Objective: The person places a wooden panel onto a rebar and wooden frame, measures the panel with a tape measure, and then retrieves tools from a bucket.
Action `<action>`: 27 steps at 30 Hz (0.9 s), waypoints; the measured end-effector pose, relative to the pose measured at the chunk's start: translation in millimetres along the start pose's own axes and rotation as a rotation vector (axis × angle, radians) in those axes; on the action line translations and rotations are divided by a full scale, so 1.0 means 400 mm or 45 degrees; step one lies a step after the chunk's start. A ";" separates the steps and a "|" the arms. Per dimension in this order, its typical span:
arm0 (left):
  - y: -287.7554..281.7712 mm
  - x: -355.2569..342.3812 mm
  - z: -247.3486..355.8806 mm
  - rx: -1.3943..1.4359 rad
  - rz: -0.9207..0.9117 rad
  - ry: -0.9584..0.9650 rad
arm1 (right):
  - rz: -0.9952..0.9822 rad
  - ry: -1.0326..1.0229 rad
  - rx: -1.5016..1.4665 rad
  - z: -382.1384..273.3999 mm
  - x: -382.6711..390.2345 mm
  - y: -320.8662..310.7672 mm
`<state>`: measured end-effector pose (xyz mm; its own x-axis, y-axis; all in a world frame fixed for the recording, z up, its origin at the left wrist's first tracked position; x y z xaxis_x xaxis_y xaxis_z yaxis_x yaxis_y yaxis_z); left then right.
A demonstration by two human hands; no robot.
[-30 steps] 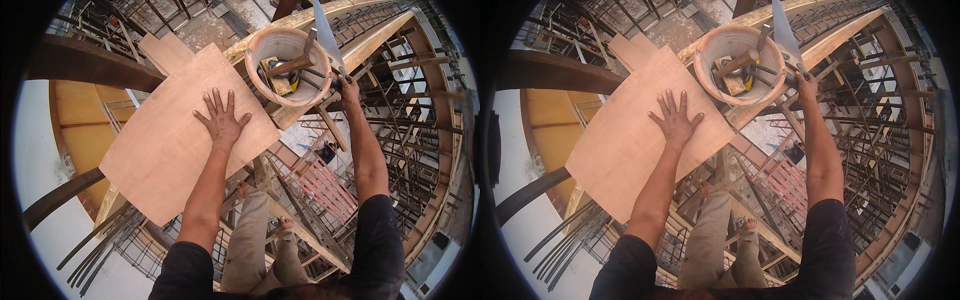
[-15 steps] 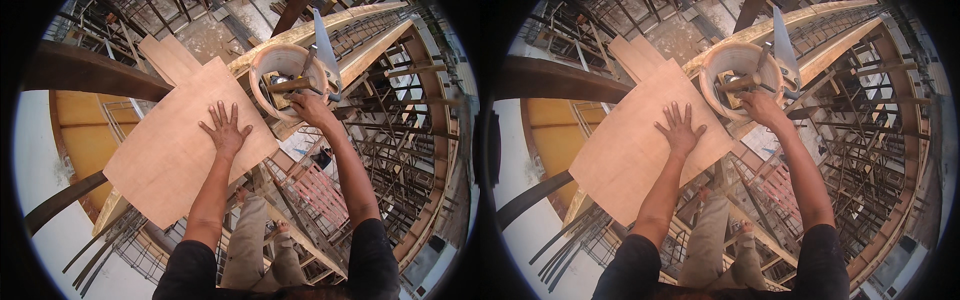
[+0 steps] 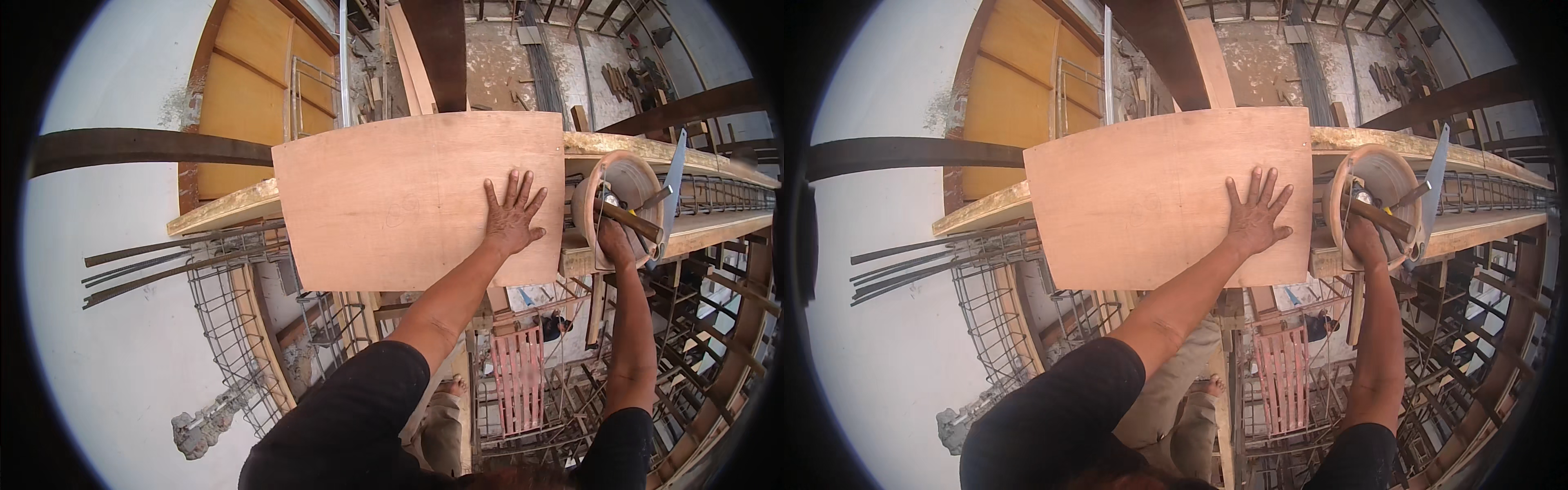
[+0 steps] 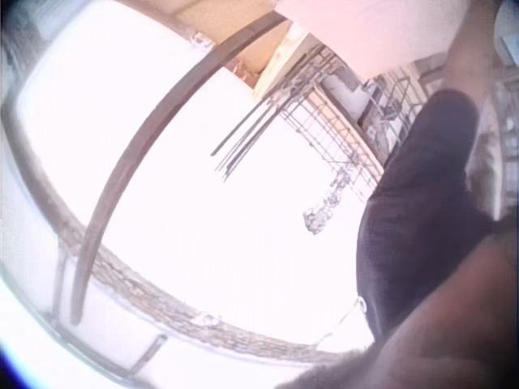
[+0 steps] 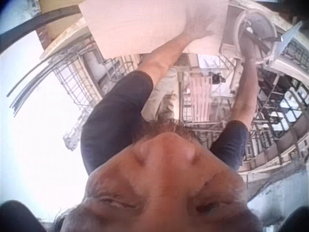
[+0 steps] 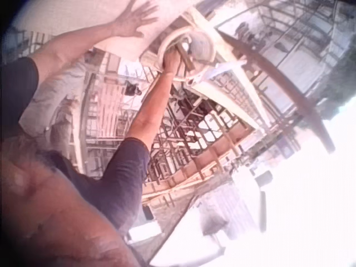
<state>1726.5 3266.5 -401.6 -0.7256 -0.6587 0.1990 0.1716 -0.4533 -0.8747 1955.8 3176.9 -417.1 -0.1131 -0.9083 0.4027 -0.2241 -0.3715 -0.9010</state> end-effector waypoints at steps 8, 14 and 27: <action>-0.014 0.046 -0.057 0.079 -0.029 -0.047 | -0.124 0.295 -0.497 -0.085 0.012 -0.139; -0.064 0.076 -0.072 0.163 -0.017 0.056 | 0.183 0.100 -0.573 -0.074 0.099 -0.252; -0.039 1.263 -0.554 0.146 0.688 -1.008 | 0.707 0.626 -1.873 -0.100 0.539 -0.129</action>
<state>1209.4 3073.8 -385.4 0.1227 -0.9906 0.0596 0.4453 0.0013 -0.8954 1904.4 3007.9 -277.3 -0.7012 -0.6087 0.3712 -0.6907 0.7091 -0.1418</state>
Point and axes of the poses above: each hand's wrist, its own x-axis away from the middle knuckle, its own y-axis out of the palm, z = x × y, the point moved 8 cm from there along -x, towards the middle knuckle, and after that the axes turned 5 degrees about x, right-handed, at the moved point
